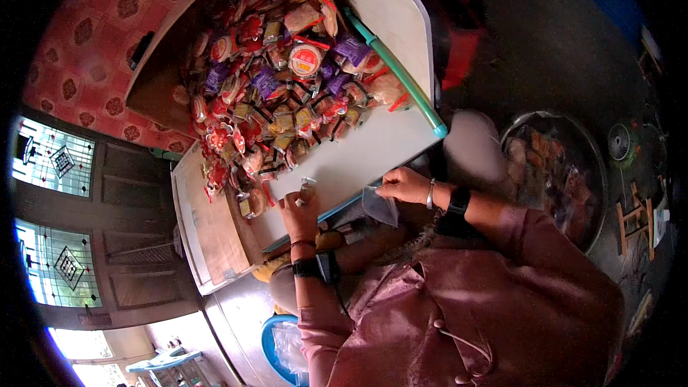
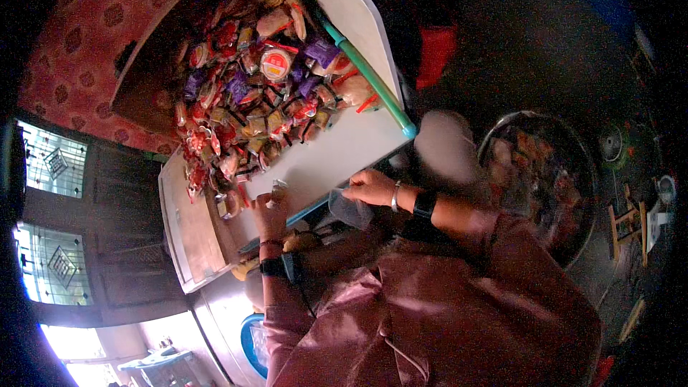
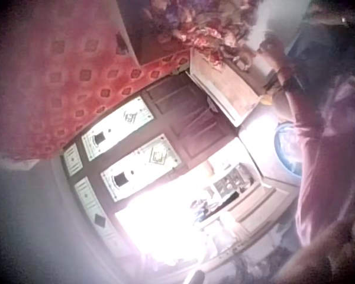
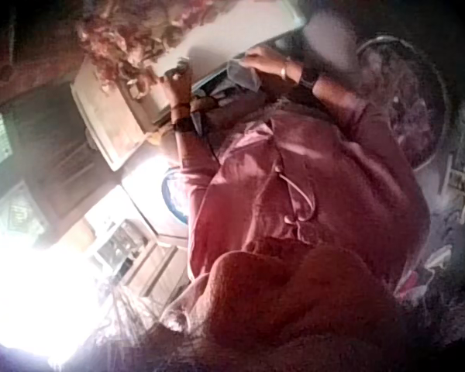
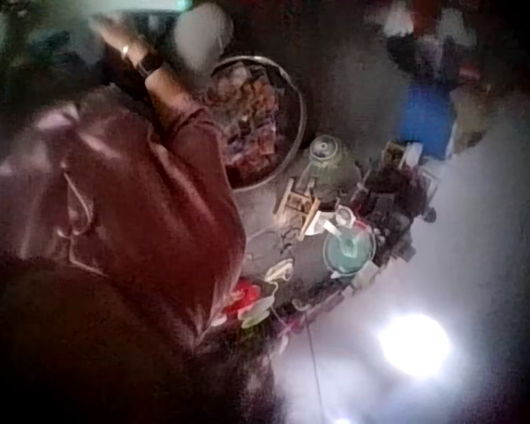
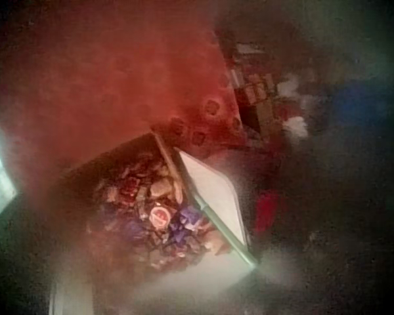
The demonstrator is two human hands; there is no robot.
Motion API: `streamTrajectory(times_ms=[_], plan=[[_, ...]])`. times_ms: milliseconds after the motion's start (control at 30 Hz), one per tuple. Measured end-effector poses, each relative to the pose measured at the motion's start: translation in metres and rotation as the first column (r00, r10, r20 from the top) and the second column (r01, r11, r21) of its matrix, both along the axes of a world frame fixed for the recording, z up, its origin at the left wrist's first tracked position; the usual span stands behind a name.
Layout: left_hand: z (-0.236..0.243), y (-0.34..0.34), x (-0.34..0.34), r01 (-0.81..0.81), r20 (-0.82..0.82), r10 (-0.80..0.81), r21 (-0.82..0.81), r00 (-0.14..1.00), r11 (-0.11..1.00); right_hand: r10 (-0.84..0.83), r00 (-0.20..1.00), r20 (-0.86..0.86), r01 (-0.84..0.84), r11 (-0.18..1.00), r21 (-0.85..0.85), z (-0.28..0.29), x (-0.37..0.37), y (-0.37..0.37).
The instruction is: The person picks up snack packages from a large pile and places them into smaller clear plastic bags by hand, then places the filled bags into a large metal basin.
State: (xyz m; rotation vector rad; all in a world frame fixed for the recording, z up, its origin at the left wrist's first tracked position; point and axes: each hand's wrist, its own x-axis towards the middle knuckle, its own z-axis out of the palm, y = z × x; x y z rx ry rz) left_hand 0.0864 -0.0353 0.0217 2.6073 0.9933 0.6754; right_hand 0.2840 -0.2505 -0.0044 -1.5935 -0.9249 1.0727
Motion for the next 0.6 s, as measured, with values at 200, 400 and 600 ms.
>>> streamTrajectory(times_ms=[200, 400, 600], plan=[[0.040, -0.066, 0.017, 0.238, 0.219, -0.145, -0.491, 0.965, 0.838, -0.011, 0.993, 0.119, 0.008, 1.000, 0.029, -0.009, 0.004, -0.001], [0.040, -0.103, 0.020, 0.345, -0.051, -0.386, -0.354, 0.921, 0.869, -0.042, 0.993, 0.113, 0.039, 0.999, 0.027, 0.012, -0.003, -0.001], [0.039, -0.119, 0.028, 0.198, -0.225, -0.327, -0.452, 0.918, 0.870, -0.016, 0.978, 0.206, -0.003, 0.995, 0.095, -0.003, -0.004, -0.001]])
